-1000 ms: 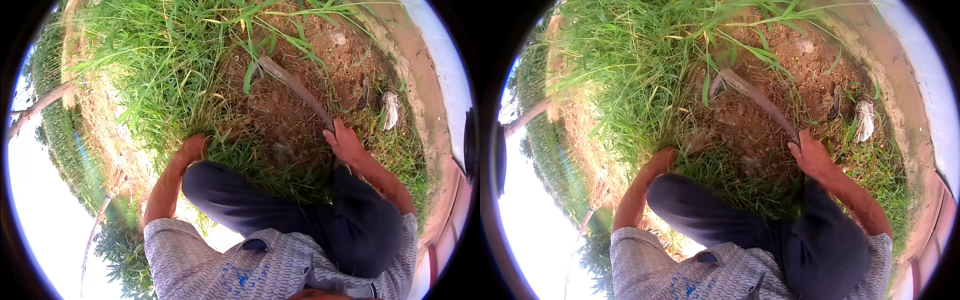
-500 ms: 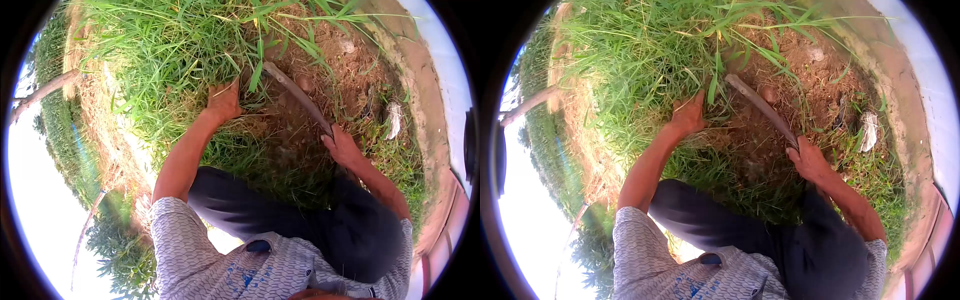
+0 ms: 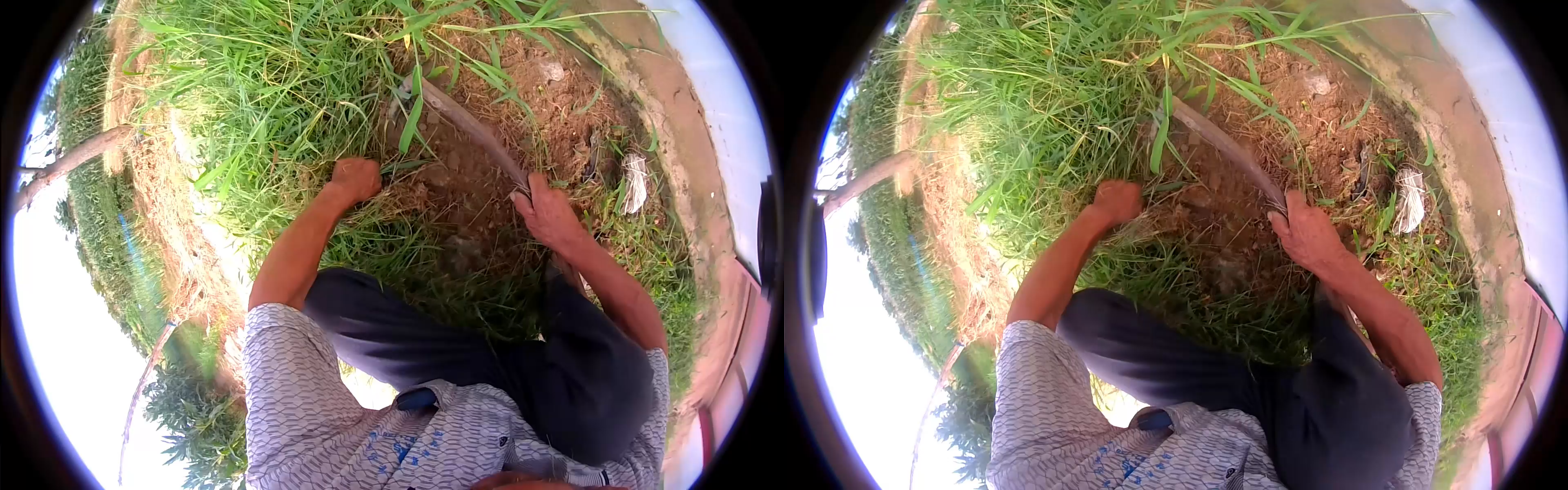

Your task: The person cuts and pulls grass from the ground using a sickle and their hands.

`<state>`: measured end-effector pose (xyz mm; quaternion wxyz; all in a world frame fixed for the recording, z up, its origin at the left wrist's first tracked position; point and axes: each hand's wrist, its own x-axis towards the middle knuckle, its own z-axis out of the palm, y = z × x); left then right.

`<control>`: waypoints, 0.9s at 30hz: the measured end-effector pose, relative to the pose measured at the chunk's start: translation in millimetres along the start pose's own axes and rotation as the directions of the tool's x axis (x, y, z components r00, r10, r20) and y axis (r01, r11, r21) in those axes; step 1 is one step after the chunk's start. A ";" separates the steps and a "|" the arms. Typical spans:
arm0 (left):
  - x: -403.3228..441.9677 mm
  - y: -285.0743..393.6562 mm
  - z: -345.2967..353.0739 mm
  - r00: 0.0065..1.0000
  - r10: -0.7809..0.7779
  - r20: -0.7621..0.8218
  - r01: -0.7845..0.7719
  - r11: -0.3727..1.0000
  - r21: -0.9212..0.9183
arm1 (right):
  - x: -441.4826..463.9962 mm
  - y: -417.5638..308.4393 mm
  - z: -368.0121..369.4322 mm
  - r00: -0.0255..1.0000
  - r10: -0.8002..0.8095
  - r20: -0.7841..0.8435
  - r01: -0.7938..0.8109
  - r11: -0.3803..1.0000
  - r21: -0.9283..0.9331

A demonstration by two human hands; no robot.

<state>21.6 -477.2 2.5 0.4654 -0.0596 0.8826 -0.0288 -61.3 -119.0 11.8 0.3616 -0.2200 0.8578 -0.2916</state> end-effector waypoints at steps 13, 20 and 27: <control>-73.8 -10.5 35.2 0.933 0.223 -0.283 -0.244 0.969 -0.040 | -5.4 -6.6 -0.5 0.998 0.002 0.060 0.000 0.999 -0.042; -75.8 -16.0 52.0 0.895 0.245 -0.372 -0.275 0.961 -0.029 | -66.9 12.1 -14.7 0.952 0.108 0.285 -0.087 0.993 -0.083; -91.9 -49.0 105.4 0.903 0.209 -0.374 -0.256 0.963 -0.079 | -121.4 48.2 -43.4 0.933 0.141 0.330 -0.101 0.986 -0.136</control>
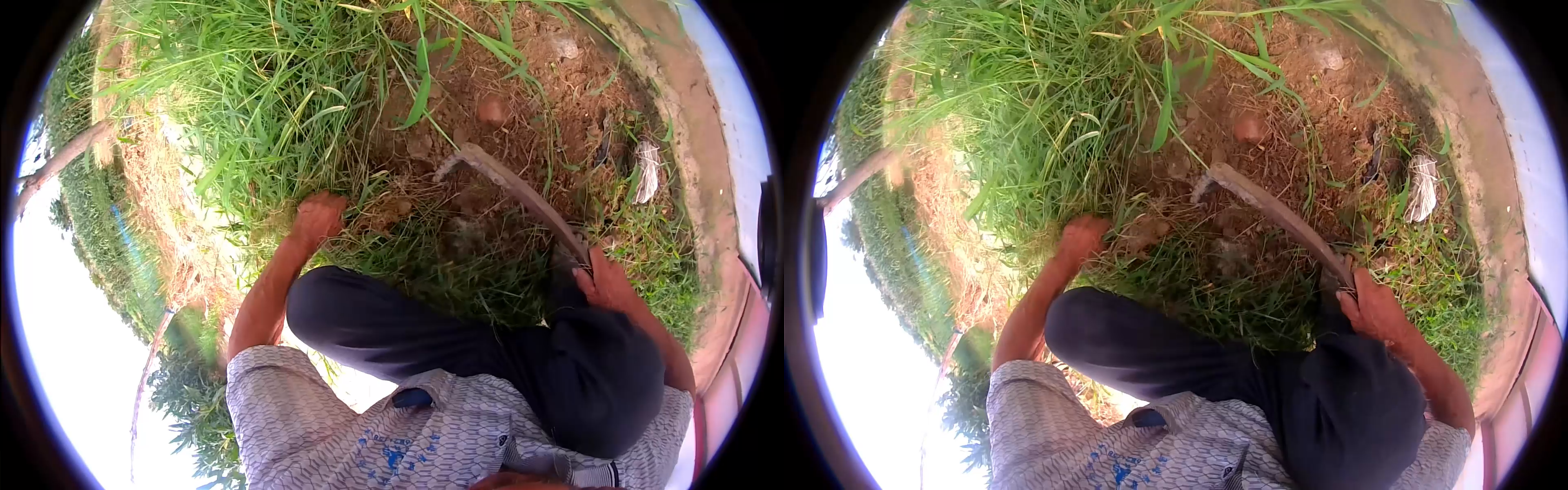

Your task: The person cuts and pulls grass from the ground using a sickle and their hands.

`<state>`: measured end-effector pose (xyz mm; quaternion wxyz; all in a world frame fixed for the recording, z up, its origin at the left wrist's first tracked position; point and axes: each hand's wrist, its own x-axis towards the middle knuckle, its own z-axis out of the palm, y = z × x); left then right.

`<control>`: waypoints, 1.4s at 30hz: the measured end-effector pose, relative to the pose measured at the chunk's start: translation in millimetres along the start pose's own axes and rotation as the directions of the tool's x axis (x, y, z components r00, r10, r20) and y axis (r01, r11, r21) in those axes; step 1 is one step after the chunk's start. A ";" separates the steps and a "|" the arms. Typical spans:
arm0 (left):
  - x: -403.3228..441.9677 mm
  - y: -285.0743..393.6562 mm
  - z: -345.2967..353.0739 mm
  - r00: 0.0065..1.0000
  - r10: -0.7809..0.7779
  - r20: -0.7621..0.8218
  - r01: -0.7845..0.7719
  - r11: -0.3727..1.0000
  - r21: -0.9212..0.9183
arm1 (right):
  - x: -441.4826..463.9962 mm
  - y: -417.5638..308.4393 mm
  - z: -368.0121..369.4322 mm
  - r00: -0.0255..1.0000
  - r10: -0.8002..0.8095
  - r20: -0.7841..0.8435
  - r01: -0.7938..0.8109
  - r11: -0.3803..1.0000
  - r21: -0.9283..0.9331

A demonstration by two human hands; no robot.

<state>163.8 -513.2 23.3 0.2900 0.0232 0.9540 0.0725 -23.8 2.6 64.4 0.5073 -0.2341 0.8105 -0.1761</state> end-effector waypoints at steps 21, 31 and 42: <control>88.5 115.2 -76.7 0.960 -0.187 0.210 0.204 0.977 -0.061 | 30.4 25.6 -3.3 0.984 -0.169 -0.053 0.165 0.983 -0.075; 89.5 160.7 8.6 0.913 -0.351 0.207 0.326 0.934 0.146 | 31.9 28.2 13.6 0.969 -0.180 -0.168 0.181 0.983 -0.013; 88.3 164.1 19.1 0.864 -0.424 0.270 0.425 0.903 0.059 | 61.7 12.7 20.6 0.980 -0.181 -0.079 0.183 0.983 0.019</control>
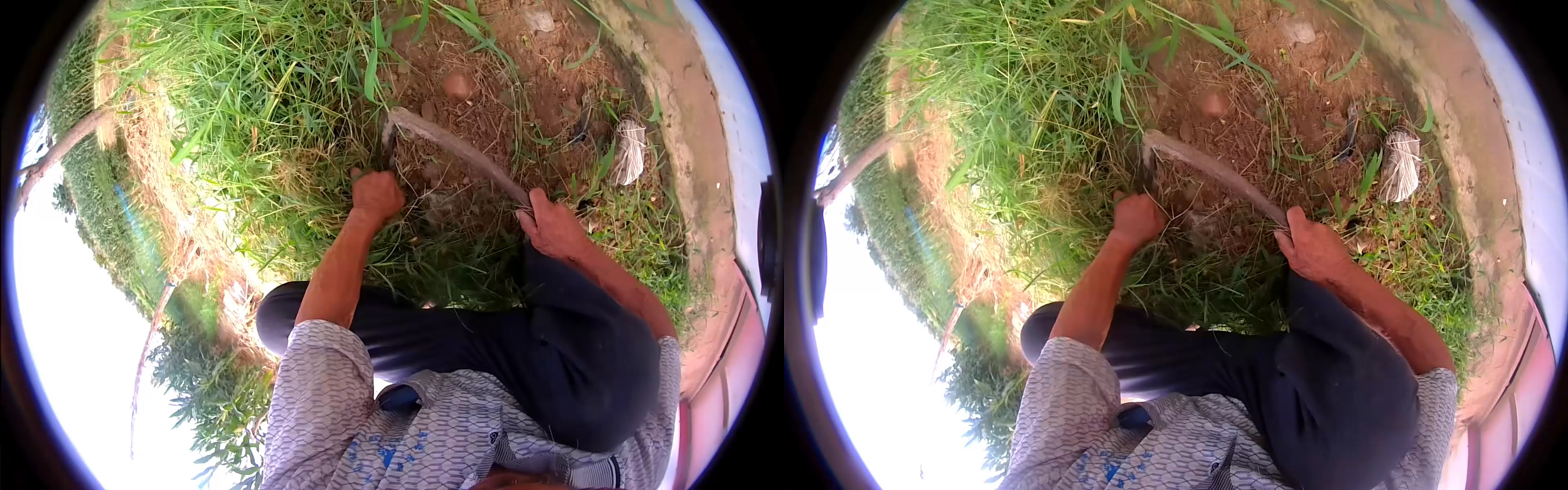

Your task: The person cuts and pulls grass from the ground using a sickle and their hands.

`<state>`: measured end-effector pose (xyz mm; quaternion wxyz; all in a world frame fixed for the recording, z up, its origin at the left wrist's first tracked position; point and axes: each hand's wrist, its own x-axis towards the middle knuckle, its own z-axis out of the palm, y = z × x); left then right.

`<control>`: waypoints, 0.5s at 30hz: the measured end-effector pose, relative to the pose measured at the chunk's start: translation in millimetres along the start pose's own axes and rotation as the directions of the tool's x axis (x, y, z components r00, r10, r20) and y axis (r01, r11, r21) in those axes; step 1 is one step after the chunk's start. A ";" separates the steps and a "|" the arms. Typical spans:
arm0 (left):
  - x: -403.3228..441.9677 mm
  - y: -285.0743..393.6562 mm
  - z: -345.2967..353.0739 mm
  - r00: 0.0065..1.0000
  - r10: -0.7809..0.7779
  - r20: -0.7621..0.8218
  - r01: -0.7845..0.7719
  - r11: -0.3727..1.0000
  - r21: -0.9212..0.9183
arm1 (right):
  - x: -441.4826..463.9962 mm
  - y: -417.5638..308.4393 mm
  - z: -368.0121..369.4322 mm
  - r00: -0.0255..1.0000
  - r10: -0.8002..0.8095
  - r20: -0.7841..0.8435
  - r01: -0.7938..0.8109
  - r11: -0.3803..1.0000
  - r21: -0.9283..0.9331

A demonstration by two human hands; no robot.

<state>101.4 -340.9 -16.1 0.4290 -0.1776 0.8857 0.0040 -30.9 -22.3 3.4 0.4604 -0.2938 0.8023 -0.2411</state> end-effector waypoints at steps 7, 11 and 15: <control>-32.7 -16.3 3.9 0.991 0.109 -0.074 -0.109 0.994 0.000 | -11.3 4.7 10.8 0.996 -0.093 0.005 0.092 0.992 0.082; -42.3 -20.9 12.7 0.967 0.220 -0.133 -0.227 0.973 -0.045 | -13.6 -12.9 -11.8 0.998 0.012 -0.061 -0.006 0.996 0.092; -48.7 -30.2 8.8 0.950 0.287 -0.125 -0.291 0.957 -0.009 | -6.5 -14.3 -4.0 0.999 0.040 0.000 -0.039 0.996 0.084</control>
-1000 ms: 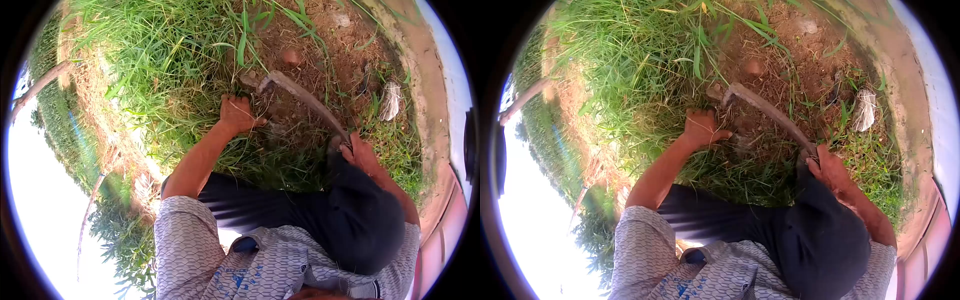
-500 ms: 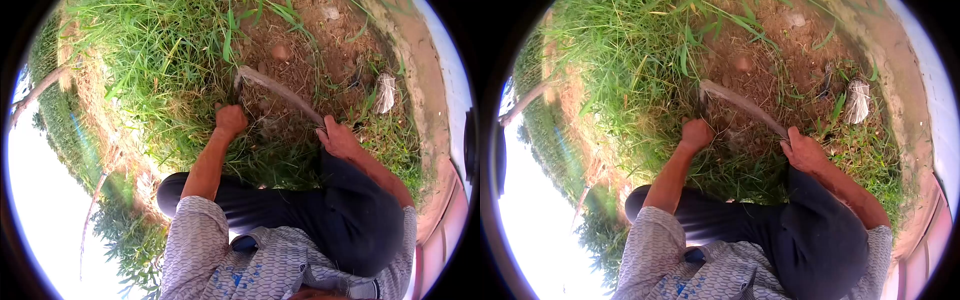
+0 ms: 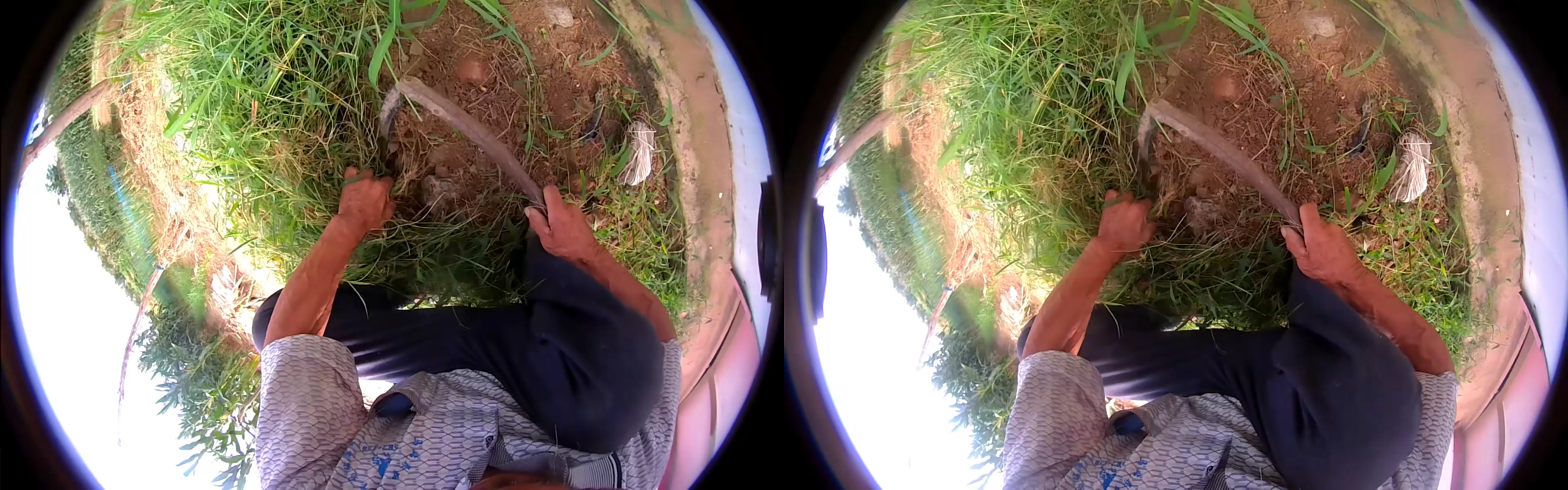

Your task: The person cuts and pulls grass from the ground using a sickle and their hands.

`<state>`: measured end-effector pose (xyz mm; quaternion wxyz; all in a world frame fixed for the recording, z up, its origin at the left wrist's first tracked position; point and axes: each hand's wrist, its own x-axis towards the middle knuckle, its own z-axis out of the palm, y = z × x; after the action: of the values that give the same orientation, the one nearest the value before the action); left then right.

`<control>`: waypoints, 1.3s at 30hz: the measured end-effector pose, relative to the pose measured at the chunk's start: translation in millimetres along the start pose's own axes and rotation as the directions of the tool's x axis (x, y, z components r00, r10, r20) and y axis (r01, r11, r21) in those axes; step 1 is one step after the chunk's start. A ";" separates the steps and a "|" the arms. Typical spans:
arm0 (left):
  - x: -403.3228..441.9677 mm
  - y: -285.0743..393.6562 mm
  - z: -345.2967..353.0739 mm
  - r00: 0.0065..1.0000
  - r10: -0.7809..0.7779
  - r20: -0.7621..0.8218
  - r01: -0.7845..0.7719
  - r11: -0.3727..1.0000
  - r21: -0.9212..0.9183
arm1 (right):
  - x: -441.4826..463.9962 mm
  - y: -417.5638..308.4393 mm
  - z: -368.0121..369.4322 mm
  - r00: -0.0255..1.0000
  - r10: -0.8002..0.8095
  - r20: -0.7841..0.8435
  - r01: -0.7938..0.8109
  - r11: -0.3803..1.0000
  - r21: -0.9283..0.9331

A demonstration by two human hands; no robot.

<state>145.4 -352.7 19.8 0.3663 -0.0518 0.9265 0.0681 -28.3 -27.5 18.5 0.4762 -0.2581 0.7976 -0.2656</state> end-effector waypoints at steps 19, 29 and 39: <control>-101.9 -98.7 -52.6 0.989 -0.008 -0.150 -0.025 0.974 -0.223 | -4.8 -14.4 -26.2 0.958 -0.025 0.286 -0.017 0.990 0.142; -131.3 -200.1 99.8 0.917 -0.391 -0.082 0.225 0.675 -0.702 | 37.6 -91.6 -22.1 0.988 -0.068 0.137 0.044 0.985 0.167; -118.2 -253.2 190.7 0.900 -0.413 0.138 0.304 0.370 -0.878 | 10.2 -96.7 -71.7 0.854 0.222 -0.470 -0.290 0.954 -0.076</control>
<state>396.3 -565.4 -59.2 0.2419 -0.4370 0.7381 0.4535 -81.4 -91.7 106.0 0.2867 -0.1137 0.9312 -0.1945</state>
